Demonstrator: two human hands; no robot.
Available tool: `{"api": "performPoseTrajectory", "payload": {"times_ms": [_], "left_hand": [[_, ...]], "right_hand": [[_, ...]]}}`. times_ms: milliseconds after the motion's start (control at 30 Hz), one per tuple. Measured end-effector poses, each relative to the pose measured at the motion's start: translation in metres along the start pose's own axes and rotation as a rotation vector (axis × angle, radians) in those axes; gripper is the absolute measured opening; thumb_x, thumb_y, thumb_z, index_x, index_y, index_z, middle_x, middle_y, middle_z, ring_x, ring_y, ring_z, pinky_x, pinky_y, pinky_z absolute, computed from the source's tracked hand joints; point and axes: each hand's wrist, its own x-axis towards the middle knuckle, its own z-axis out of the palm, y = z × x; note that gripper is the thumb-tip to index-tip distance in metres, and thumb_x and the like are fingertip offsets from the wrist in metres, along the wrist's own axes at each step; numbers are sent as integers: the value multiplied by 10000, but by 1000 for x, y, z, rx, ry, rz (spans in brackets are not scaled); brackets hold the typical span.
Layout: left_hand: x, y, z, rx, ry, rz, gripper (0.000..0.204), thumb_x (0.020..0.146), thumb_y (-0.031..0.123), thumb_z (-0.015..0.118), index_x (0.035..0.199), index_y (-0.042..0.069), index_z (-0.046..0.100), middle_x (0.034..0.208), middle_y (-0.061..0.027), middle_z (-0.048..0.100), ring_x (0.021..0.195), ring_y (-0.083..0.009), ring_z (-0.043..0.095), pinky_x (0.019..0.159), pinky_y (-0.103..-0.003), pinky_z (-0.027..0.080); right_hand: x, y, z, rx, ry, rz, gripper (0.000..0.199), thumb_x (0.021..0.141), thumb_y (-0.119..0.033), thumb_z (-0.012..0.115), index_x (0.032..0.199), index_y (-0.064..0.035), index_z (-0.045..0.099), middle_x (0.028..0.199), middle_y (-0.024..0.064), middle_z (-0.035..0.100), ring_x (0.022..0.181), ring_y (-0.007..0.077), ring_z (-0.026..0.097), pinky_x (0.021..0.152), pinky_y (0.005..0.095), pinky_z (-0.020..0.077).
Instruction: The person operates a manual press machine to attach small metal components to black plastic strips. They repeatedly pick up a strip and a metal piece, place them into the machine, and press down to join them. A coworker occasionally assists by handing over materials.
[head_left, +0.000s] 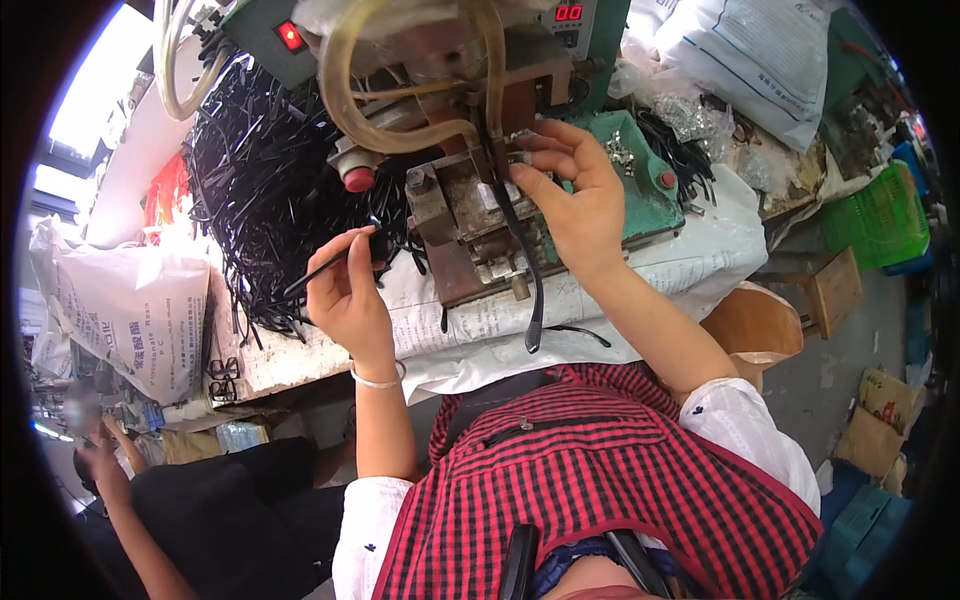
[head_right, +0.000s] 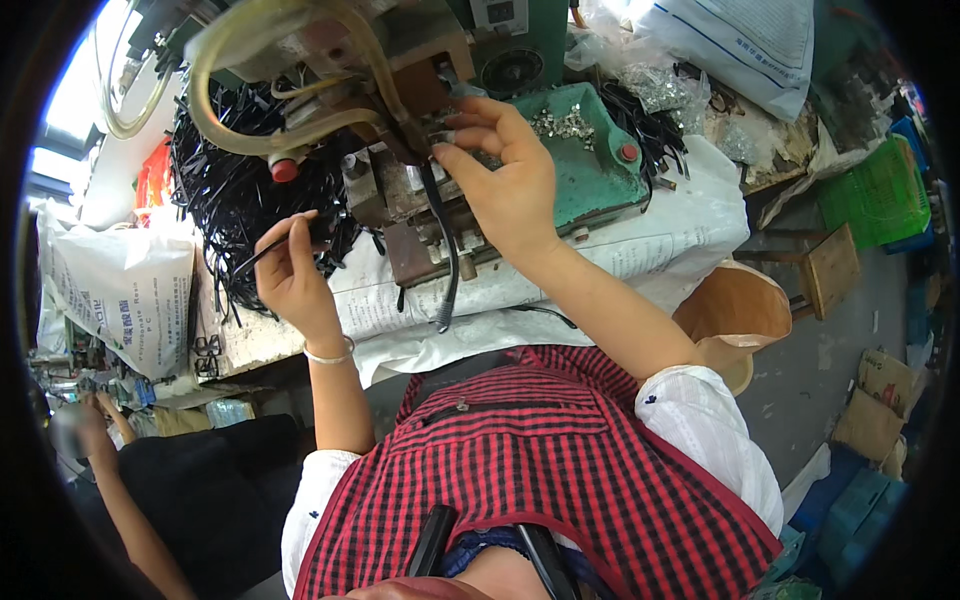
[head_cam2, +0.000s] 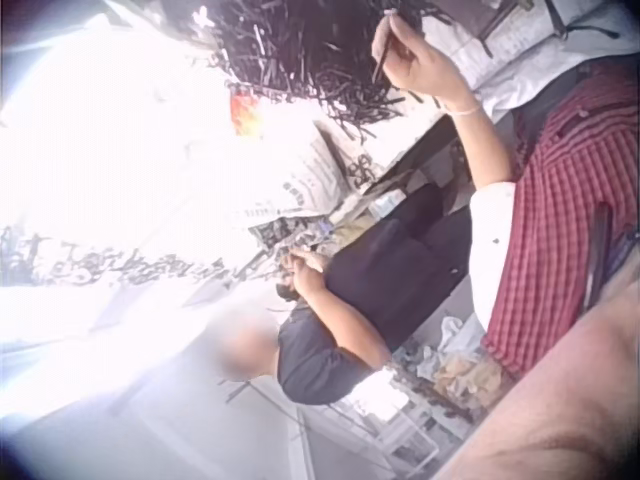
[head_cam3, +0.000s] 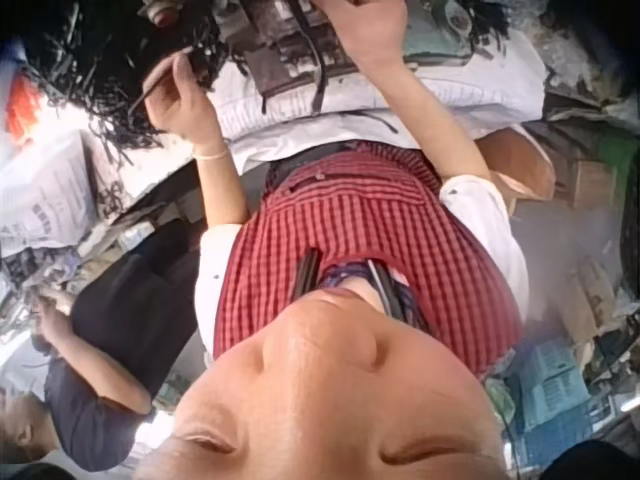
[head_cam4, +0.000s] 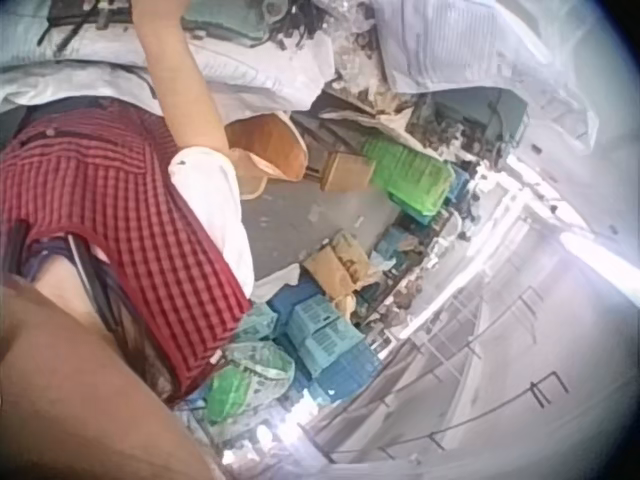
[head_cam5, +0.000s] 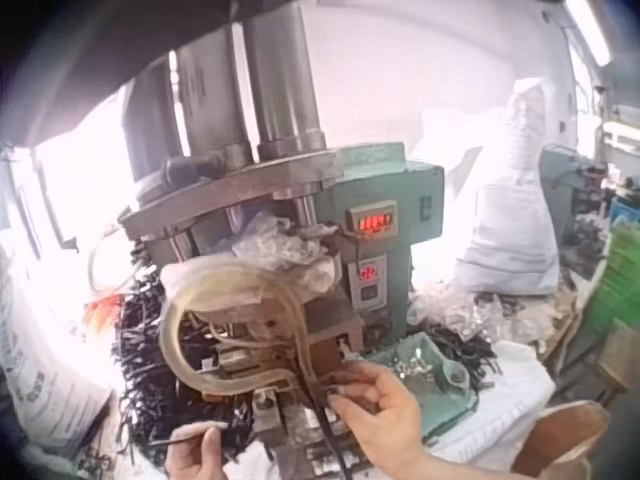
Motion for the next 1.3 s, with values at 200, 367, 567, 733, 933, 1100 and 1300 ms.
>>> {"api": "performPoseTrajectory", "payload": {"times_ms": [200, 367, 567, 733, 933, 1100, 1300], "left_hand": [[1, 50, 28, 216, -231, 680, 260, 810, -99, 812, 1032, -6, 713, 981, -177, 764, 831, -261, 746, 659, -307, 562], [-9, 53, 61, 397, -478, 923, 188, 784, 98, 837, 933, 36, 742, 1044, -102, 751, 694, -191, 665, 596, -310, 525], [-7, 32, 70, 357, -447, 993, 211, 772, 112, 855, 951, 81, 747, 1018, -64, 750, 595, -110, 600, 520, -270, 458], [-10, 39, 68, 393, -493, 928, 245, 758, 51, 876, 966, 51, 746, 1008, -99, 776, 627, -169, 660, 529, -278, 506], [-21, 44, 59, 445, -508, 808, 297, 765, 49, 845, 1048, 76, 761, 1128, -106, 781, 699, -174, 693, 584, -291, 531], [-57, 39, 4, 469, -388, 636, 284, 819, 38, 808, 1098, 56, 758, 1209, -154, 760, 769, -208, 706, 644, -297, 533], [-5, 21, -104, 1072, -187, 226, 106, 840, 43, 768, 939, 78, 784, 956, -99, 707, 906, -305, 661, 830, -391, 523]], "right_hand": [[-3, -34, 11, 126, -71, 148, 522, 885, -27, 747, 1371, 23, 563, 1157, 111, 754, 1147, 169, 672, 1009, 324, 505], [-3, -56, -19, 152, -350, 157, 648, 880, -48, 720, 1486, 5, 495, 1300, 134, 698, 1229, 211, 645, 1056, 343, 503], [31, 73, -151, -223, 245, 208, 377, 946, -17, 665, 1321, -31, 636, 1251, 103, 698, 1092, 198, 686, 927, 301, 547], [18, 50, -155, -947, -37, -85, 188, 799, -99, 779, 987, -106, 788, 1273, 150, 682, 1200, 328, 636, 976, 399, 536], [33, 74, -153, -1290, -162, -251, 113, 817, -123, 760, 925, -102, 783, 1359, 183, 648, 1345, 384, 553, 1107, 483, 460], [22, 59, -141, -1156, -108, -279, 124, 888, -123, 719, 985, -47, 724, 1133, 149, 748, 1090, 326, 709, 934, 431, 550], [-7, 40, -140, -882, 5, -70, 124, 911, -74, 691, 1029, -33, 696, 917, 116, 747, 848, 253, 737, 803, 356, 564]]}}
